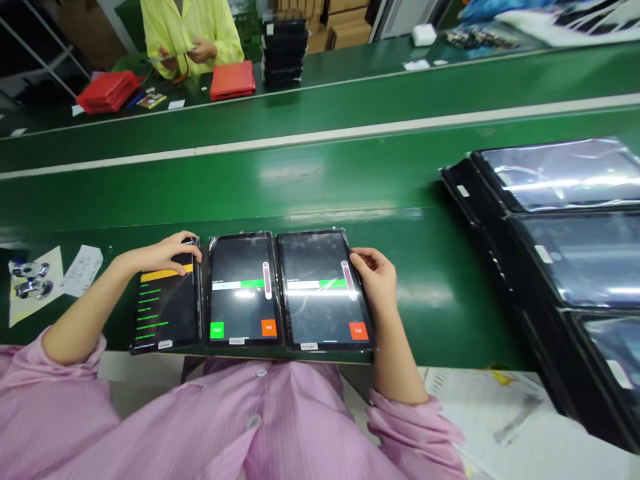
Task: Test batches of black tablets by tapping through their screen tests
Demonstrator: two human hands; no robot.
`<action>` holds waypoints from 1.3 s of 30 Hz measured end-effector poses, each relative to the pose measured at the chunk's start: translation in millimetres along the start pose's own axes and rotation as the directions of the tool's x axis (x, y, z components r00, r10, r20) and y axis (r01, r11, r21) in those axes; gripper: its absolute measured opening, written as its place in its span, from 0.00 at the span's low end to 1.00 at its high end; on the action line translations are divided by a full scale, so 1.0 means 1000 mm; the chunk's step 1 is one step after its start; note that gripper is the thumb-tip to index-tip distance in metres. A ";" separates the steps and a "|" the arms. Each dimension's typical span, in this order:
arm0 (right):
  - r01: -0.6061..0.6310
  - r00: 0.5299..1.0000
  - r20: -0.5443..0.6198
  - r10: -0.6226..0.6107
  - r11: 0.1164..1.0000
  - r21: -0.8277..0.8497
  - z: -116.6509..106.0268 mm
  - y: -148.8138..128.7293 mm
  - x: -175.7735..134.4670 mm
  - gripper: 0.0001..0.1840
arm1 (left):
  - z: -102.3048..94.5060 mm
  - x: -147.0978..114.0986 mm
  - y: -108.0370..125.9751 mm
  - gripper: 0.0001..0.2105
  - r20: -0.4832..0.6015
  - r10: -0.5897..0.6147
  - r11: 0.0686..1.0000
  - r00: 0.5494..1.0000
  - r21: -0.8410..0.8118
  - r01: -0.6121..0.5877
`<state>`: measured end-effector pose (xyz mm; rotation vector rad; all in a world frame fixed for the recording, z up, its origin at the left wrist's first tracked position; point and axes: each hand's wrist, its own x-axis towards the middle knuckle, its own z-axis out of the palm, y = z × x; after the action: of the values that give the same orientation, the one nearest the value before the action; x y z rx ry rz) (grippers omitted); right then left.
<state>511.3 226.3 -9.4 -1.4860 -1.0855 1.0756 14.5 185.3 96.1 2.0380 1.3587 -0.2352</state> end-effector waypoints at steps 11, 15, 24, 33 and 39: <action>-0.007 1.000 -0.022 0.006 1.000 -0.018 0.001 -0.003 -0.003 0.21 | -0.002 0.004 -0.007 0.26 -0.074 0.067 0.994 0.995 -0.076 -0.073; -0.009 0.999 -0.031 0.009 1.000 -0.018 0.002 -0.002 -0.004 0.21 | 0.000 0.004 -0.009 0.22 -0.075 0.066 0.994 0.995 -0.084 -0.072; -0.004 0.999 -0.034 0.004 1.000 -0.014 0.004 -0.004 -0.003 0.21 | -0.006 0.008 -0.004 0.21 -0.027 0.042 0.998 0.999 -0.036 -0.043; -0.026 1.000 -0.014 0.026 1.000 0.005 0.002 -0.007 -0.004 0.19 | -0.001 0.004 -0.003 0.20 -0.053 0.042 0.999 0.998 -0.015 -0.043; -0.019 0.999 -0.035 0.019 1.000 0.005 0.006 -0.008 -0.003 0.17 | -0.001 0.004 0.000 0.19 -0.016 0.047 0.998 0.999 0.037 -0.046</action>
<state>504.0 225.8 -2.4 -1.5085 -1.0459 1.0612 15.9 188.9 94.5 2.1039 1.3244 -0.2248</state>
